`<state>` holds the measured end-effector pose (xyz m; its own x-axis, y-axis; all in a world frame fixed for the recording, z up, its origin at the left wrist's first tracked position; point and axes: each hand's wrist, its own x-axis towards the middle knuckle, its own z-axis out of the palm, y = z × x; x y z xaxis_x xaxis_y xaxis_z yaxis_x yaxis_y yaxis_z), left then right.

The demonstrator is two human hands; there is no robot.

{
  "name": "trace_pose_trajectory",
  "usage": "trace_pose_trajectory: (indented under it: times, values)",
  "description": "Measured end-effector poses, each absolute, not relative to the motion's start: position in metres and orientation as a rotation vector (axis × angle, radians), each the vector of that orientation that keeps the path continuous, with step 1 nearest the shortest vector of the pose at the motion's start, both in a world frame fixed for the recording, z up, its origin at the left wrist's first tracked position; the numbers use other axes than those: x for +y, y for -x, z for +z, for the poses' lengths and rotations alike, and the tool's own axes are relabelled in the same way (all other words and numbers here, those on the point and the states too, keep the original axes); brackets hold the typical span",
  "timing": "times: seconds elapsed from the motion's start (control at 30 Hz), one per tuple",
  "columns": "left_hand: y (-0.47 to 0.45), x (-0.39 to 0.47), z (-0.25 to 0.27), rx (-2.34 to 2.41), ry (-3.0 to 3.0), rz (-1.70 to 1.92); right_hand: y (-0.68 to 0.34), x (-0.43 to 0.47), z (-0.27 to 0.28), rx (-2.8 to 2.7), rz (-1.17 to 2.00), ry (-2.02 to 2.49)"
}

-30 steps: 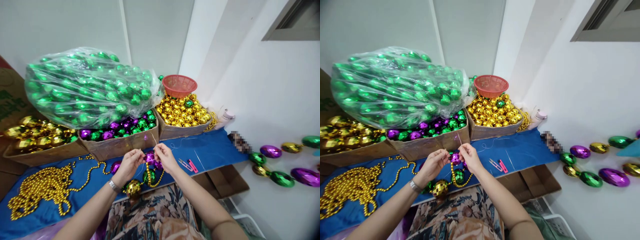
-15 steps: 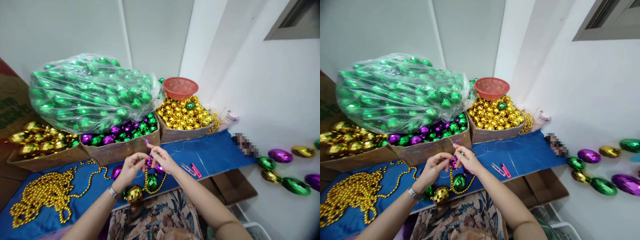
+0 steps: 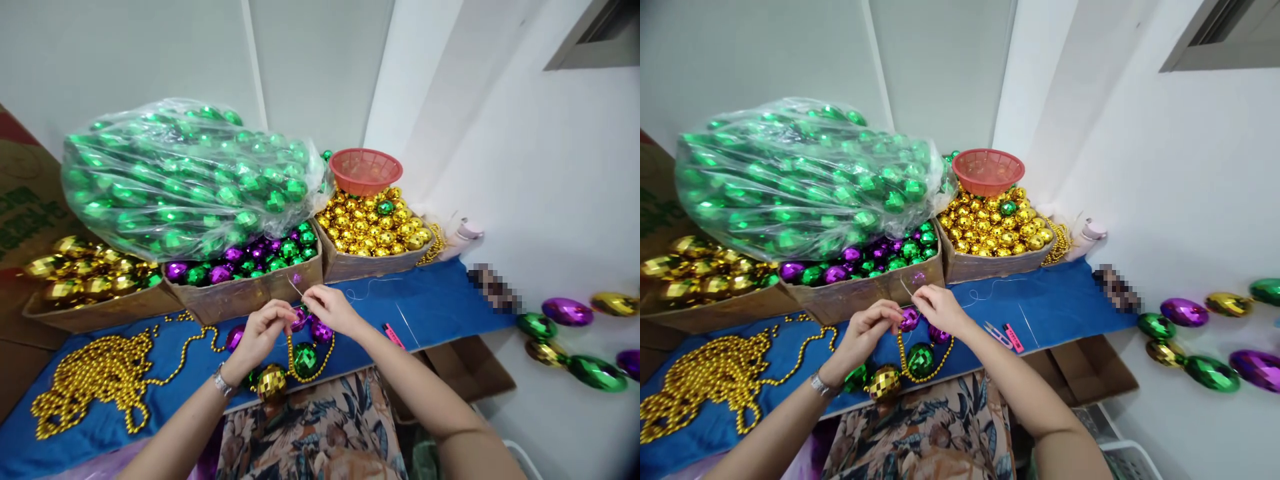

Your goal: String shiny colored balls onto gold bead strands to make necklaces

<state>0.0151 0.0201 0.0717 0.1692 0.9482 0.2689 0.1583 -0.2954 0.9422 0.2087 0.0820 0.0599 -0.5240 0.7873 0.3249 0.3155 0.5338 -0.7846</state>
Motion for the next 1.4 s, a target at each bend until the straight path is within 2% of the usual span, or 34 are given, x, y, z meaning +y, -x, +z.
trace_pose_trajectory:
  times: [0.1,0.23,0.47,0.57,0.77,0.87,0.97,1.07,1.2,1.4]
  values:
    - [-0.014,0.019,0.074,1.179,-1.905,1.122,-0.215,0.081,0.061,-2.364,0.412,0.865]
    - [-0.014,0.016,0.065,1.351,-2.238,1.068,-0.217,0.076,0.061,-2.510,0.241,0.878]
    - [-0.018,0.013,0.065,1.370,-2.257,1.057,-0.214,0.072,0.069,-2.398,0.604,0.791]
    - [-0.019,0.016,0.069,1.346,-2.181,1.099,-0.212,0.073,0.075,-2.377,0.662,0.761]
    - [-0.004,0.017,0.073,1.198,-1.558,1.215,-0.233,0.076,0.083,-2.310,0.671,0.796]
    - [0.004,0.013,0.070,0.929,-1.100,1.293,-0.242,0.073,0.072,-1.933,1.100,0.883]
    - [0.001,0.011,0.066,0.704,-0.836,1.361,-0.234,0.065,0.057,-1.245,1.577,0.757]
    - [-0.011,0.015,0.065,0.569,-0.718,1.419,-0.217,0.059,0.048,-0.685,1.806,0.546]
    - [-0.022,0.022,0.068,0.497,-0.550,1.432,-0.209,0.060,0.049,-0.327,1.873,0.386]
    - [-0.021,0.017,0.057,0.667,-0.557,1.461,-0.216,0.066,0.040,-0.386,1.773,0.579]
